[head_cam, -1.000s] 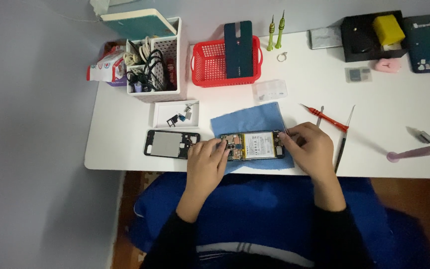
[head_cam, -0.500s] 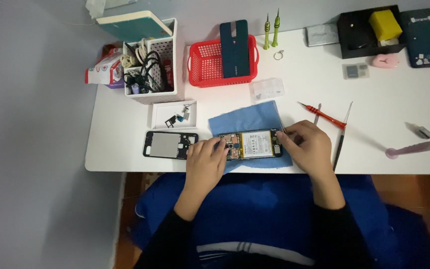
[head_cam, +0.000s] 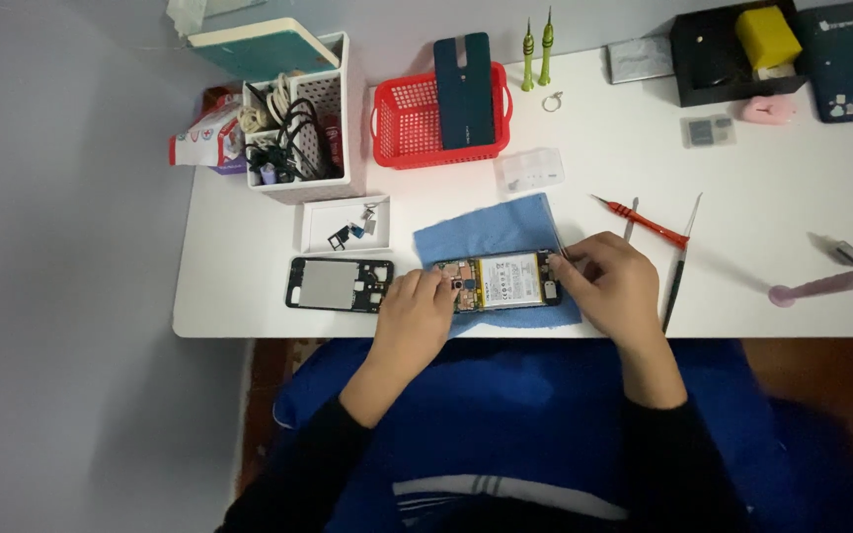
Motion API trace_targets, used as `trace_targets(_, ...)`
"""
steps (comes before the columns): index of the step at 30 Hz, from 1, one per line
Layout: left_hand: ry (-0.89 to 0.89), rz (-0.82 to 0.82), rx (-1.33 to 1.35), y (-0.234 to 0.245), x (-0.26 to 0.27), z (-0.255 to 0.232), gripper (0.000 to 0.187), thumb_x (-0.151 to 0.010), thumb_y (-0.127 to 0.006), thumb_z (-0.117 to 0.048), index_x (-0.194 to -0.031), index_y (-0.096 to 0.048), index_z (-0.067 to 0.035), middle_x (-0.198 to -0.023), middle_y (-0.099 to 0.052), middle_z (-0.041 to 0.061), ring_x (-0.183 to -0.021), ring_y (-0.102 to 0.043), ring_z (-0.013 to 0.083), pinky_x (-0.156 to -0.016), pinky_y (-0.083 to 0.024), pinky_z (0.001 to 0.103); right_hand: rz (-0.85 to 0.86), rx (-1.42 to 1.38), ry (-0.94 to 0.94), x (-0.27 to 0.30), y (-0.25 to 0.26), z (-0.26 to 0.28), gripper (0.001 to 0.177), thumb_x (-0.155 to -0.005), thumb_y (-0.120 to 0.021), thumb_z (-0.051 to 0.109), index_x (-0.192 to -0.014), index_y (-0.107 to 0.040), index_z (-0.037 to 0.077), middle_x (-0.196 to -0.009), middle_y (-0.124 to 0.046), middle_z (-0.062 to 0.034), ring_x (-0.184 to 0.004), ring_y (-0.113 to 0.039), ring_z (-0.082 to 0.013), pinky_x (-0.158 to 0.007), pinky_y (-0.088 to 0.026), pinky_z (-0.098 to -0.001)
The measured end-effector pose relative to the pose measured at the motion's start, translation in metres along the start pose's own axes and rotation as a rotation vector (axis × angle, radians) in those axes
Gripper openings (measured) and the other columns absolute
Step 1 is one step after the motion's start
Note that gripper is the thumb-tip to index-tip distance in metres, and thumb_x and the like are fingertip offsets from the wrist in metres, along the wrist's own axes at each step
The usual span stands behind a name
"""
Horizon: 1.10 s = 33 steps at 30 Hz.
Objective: Reassembling the internal layers and components of a smartphone using precision tools like tweezers and a screwdriver.
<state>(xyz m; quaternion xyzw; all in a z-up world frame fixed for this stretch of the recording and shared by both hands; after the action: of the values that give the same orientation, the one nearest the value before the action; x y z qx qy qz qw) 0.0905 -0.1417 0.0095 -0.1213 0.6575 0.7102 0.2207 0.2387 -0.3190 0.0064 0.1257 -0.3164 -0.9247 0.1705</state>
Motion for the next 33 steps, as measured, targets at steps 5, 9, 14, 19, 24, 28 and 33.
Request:
trace_targets(5, 0.074, -0.023, 0.110, -0.002, 0.005, 0.002, 0.023, -0.091, -0.074, -0.008, -0.107, -0.073, 0.009, -0.090, -0.067, 0.022, -0.091, -0.069, 0.0363, -0.074, -0.056, 0.042, -0.007, -0.039, 0.005, 0.001, 0.001, 0.000, 0.020, -0.089, -0.082, 0.019, -0.095, -0.080, 0.000, -0.090, -0.075, -0.0177, -0.069, -0.071, -0.0292, -0.056, -0.054, -0.0369)
trace_targets(9, 0.092, -0.054, 0.095, -0.004, 0.009, 0.001, 0.029, -0.093, -0.074, -0.010, -0.116, -0.072, 0.008, -0.097, -0.068, 0.020, -0.098, -0.070, 0.0331, -0.079, -0.059, 0.037, -0.005, -0.023, 0.029, 0.000, 0.000, -0.001, 0.027, -0.091, -0.082, 0.026, -0.095, -0.079, -0.001, -0.090, -0.075, -0.0176, -0.069, -0.071, -0.0298, -0.056, -0.055, -0.0366)
trace_targets(14, 0.217, -0.035, 0.204, 0.003, 0.008, 0.014, 0.029, -0.097, -0.071, -0.015, -0.119, -0.073, 0.004, -0.099, -0.071, 0.016, -0.102, -0.070, 0.0296, -0.080, -0.060, 0.032, -0.013, -0.046, 0.023, 0.001, 0.003, 0.004, 0.022, -0.090, -0.082, 0.020, -0.095, -0.080, -0.001, -0.089, -0.075, -0.0180, -0.069, -0.071, -0.0299, -0.056, -0.054, -0.0368)
trace_targets(19, 0.284, -0.047, 0.252, 0.008, 0.011, 0.020, 0.030, -0.096, -0.073, -0.019, -0.121, -0.074, -0.002, -0.104, -0.073, 0.011, -0.105, -0.070, 0.0238, -0.082, -0.062, 0.028, -0.008, -0.040, 0.028, 0.001, 0.001, 0.002, 0.021, -0.090, -0.081, 0.020, -0.094, -0.080, -0.001, -0.088, -0.075, -0.0185, -0.070, -0.071, -0.0312, -0.056, -0.055, -0.0371)
trace_targets(24, 0.195, -0.013, 0.189, 0.010, 0.008, 0.010, 0.027, -0.096, -0.073, -0.014, -0.118, -0.074, 0.001, -0.108, -0.074, 0.017, -0.107, -0.071, 0.0292, -0.086, -0.063, 0.033, -0.009, -0.040, 0.013, 0.001, 0.005, 0.008, 0.023, -0.089, -0.082, 0.018, -0.095, -0.079, -0.003, -0.089, -0.075, -0.0200, -0.070, -0.071, -0.0307, -0.056, -0.055, -0.0372)
trace_targets(28, 0.163, -0.020, 0.121, 0.005, 0.009, 0.006, 0.028, -0.096, -0.073, -0.016, -0.118, -0.074, 0.002, -0.109, -0.074, 0.019, -0.103, -0.071, 0.0290, -0.084, -0.063, 0.034, 0.004, -0.051, 0.008, 0.001, 0.003, 0.004, 0.022, -0.089, -0.081, 0.018, -0.096, -0.080, -0.003, -0.091, -0.075, -0.0205, -0.070, -0.071, -0.0314, -0.056, -0.054, -0.0377)
trace_targets(33, 0.114, -0.049, 0.077, -0.006, 0.018, 0.001, 0.040, -0.095, -0.076, -0.030, -0.116, -0.074, 0.004, -0.110, -0.072, 0.020, -0.104, -0.071, 0.0309, -0.086, -0.062, 0.036, -0.005, -0.021, 0.035, 0.001, 0.003, 0.005, 0.020, -0.088, -0.082, 0.017, -0.095, -0.080, -0.002, -0.092, -0.075, -0.0199, -0.070, -0.072, -0.0313, -0.056, -0.054, -0.0380)
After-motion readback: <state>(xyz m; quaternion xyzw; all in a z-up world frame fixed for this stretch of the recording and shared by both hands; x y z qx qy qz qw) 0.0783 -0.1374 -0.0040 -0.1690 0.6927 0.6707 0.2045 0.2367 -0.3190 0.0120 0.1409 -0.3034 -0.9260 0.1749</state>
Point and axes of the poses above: each hand's wrist, its own x-axis away from the middle knuckle, its own y-axis out of the back of the hand, z = x × y, the point moved 10 cm from there along -x, towards the middle knuckle
